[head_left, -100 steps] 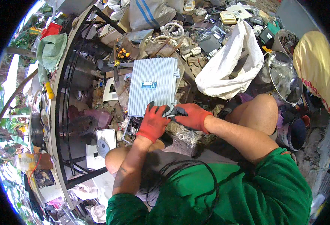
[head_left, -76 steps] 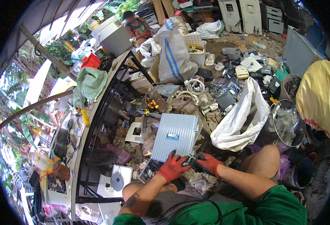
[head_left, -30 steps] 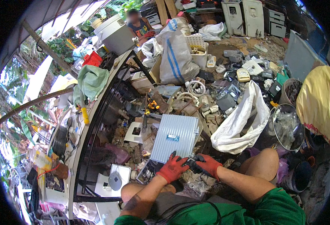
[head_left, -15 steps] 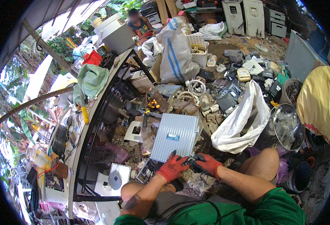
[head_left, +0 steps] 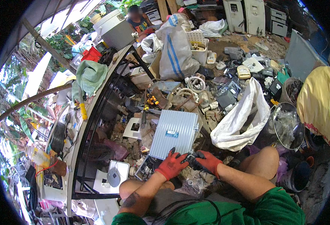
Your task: The person manipulates the connectors on a metal electronic box, opens the lid to reveal the internal circuit board, and uses pliers to adjust components inside.
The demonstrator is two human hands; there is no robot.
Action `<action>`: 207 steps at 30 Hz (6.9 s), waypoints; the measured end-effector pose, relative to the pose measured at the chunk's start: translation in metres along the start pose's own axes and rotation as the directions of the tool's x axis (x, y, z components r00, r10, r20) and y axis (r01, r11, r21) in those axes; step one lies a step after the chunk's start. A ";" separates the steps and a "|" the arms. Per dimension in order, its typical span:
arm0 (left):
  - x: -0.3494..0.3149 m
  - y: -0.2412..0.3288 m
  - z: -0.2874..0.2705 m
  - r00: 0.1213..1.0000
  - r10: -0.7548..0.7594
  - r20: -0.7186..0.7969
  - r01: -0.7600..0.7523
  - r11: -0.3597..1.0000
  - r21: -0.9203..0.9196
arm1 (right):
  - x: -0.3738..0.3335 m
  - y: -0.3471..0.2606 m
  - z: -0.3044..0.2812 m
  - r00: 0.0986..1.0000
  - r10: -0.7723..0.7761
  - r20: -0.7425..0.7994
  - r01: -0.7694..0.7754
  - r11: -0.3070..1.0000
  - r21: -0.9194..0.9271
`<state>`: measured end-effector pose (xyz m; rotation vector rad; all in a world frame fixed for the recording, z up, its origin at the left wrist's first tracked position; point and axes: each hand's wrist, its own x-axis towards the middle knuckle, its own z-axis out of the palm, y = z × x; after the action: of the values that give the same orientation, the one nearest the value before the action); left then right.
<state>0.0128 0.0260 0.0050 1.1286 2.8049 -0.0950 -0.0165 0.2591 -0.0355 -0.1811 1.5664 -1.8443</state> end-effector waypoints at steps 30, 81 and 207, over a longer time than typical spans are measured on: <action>-0.006 0.000 -0.007 0.999 -0.018 0.037 0.021 0.996 -0.084 | -0.008 -0.016 0.007 0.998 0.051 0.038 -0.051 0.999 -0.001; -0.009 0.000 0.008 1.000 -0.029 0.000 0.029 0.999 -0.028 | 0.002 0.007 0.012 0.997 0.077 -0.027 -0.065 0.947 0.315; -0.013 -0.016 0.022 0.818 -0.537 -0.204 0.232 0.634 -0.738 | -0.018 -0.074 0.004 0.998 -0.028 -0.061 0.060 0.788 0.613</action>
<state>0.0129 0.0027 -0.0144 0.3491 2.9084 1.1934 -0.0316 0.2686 0.0385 0.1337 0.9113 -2.3086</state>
